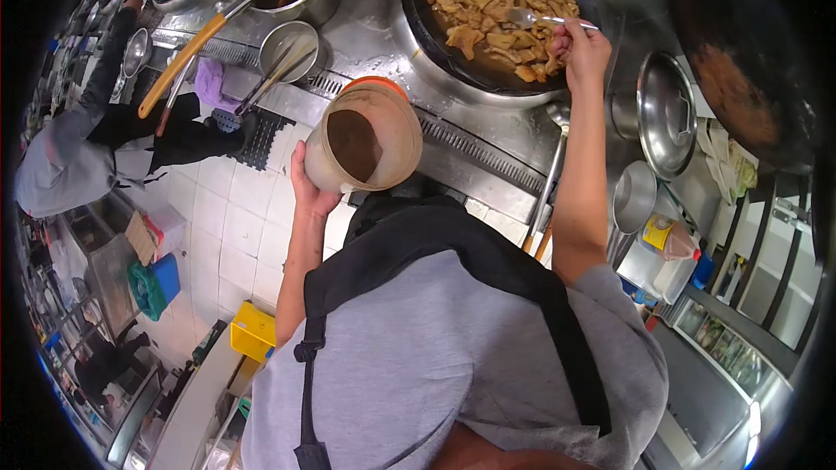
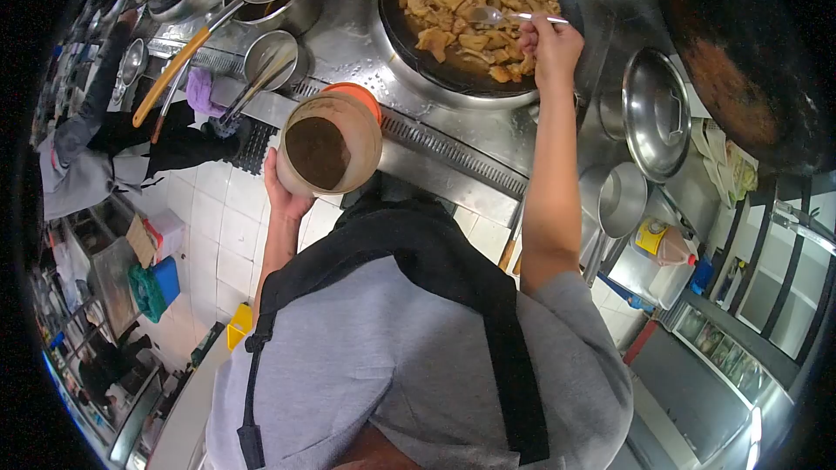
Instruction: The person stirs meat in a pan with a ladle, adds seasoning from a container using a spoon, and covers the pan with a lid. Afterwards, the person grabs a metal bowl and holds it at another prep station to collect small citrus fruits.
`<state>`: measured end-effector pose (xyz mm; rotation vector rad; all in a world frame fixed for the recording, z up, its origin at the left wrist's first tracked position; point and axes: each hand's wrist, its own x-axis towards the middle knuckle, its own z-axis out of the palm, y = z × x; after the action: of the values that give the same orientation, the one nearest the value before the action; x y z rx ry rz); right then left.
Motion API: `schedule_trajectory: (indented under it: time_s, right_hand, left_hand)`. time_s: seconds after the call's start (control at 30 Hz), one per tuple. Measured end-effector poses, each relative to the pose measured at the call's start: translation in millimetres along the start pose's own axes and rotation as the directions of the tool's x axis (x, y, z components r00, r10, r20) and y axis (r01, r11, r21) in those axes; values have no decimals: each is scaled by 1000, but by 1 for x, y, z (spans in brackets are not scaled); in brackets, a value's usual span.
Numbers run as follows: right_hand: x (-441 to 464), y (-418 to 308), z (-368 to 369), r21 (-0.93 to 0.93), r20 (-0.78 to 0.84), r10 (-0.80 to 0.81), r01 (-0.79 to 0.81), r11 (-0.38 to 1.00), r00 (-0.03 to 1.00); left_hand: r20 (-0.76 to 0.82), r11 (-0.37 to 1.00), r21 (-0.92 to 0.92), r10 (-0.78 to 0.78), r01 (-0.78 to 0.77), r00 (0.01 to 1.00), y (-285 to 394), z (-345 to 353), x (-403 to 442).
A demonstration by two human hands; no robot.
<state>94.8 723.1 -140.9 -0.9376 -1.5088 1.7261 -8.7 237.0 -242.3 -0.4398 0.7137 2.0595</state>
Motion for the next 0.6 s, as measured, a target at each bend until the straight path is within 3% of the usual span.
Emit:
schedule_trajectory:
  time_s: [0.1, 0.33, 0.6]
  right_hand:
    - [20, -2, 5, 42, -23, -6, 7, 999, 1000]
    - [87, -33, 2, -268, -102, -370, 332, 904, 924]
    - [73, -53, -31, -200, -171, -251, 216, 956, 953]
  left_hand:
    - [-15, 1000, 14, 19, -19, 1000, -1, -6, -2]
    - [-20, 999, -23, 39, -39, 999, -2, -1, -13]
    - [0, 997, -51, 55, -55, 998, -4, -5, -15]
